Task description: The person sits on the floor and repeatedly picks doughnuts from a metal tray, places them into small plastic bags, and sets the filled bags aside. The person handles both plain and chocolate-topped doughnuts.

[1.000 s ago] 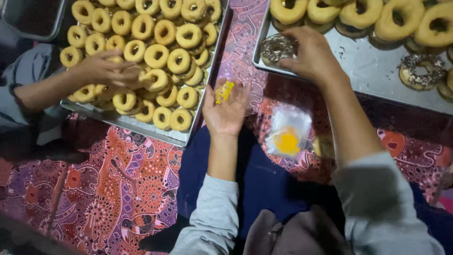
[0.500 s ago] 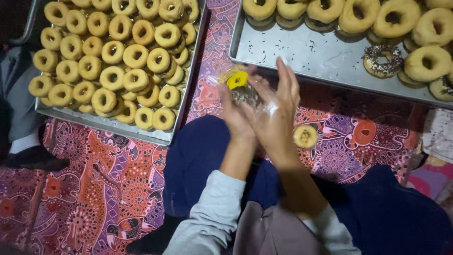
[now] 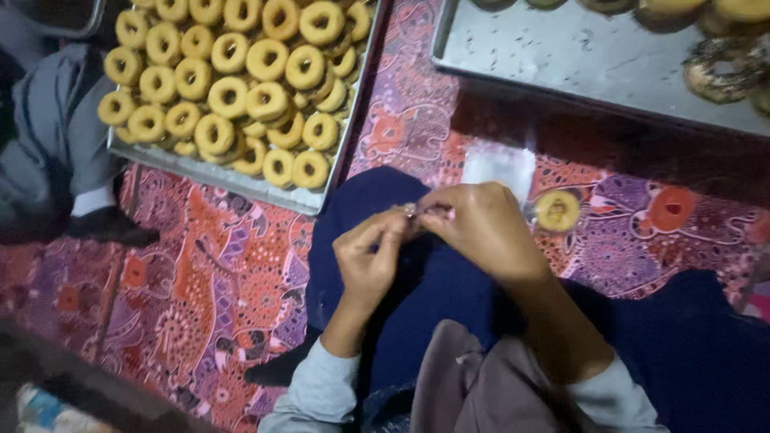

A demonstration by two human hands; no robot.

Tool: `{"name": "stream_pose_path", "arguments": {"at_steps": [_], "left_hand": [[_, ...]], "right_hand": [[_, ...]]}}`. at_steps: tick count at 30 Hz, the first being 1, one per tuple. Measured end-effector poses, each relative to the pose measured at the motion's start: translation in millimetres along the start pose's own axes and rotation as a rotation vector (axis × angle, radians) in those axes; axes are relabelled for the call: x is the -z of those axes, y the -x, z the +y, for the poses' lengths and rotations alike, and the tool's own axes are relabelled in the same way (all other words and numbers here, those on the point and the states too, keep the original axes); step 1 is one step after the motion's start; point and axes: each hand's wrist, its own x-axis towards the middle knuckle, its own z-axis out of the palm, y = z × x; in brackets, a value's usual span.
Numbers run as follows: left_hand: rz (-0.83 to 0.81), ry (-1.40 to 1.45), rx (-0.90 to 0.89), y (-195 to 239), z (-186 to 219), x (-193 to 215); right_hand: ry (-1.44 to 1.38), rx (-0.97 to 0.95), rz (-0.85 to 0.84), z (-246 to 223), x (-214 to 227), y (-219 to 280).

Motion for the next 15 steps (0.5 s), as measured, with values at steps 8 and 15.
{"name": "stream_pose_path", "arguments": {"at_steps": [8,15], "left_hand": [[0.166,0.388,0.454,23.0,-33.2,10.1],[0.091,-0.037,0.208,24.5,-14.9,3.9]], "right_hand": [[0.238,0.180,-0.014,-24.8,-37.4,14.8],[0.092,0.524,0.187,-25.5,-32.0,0.0]]}}
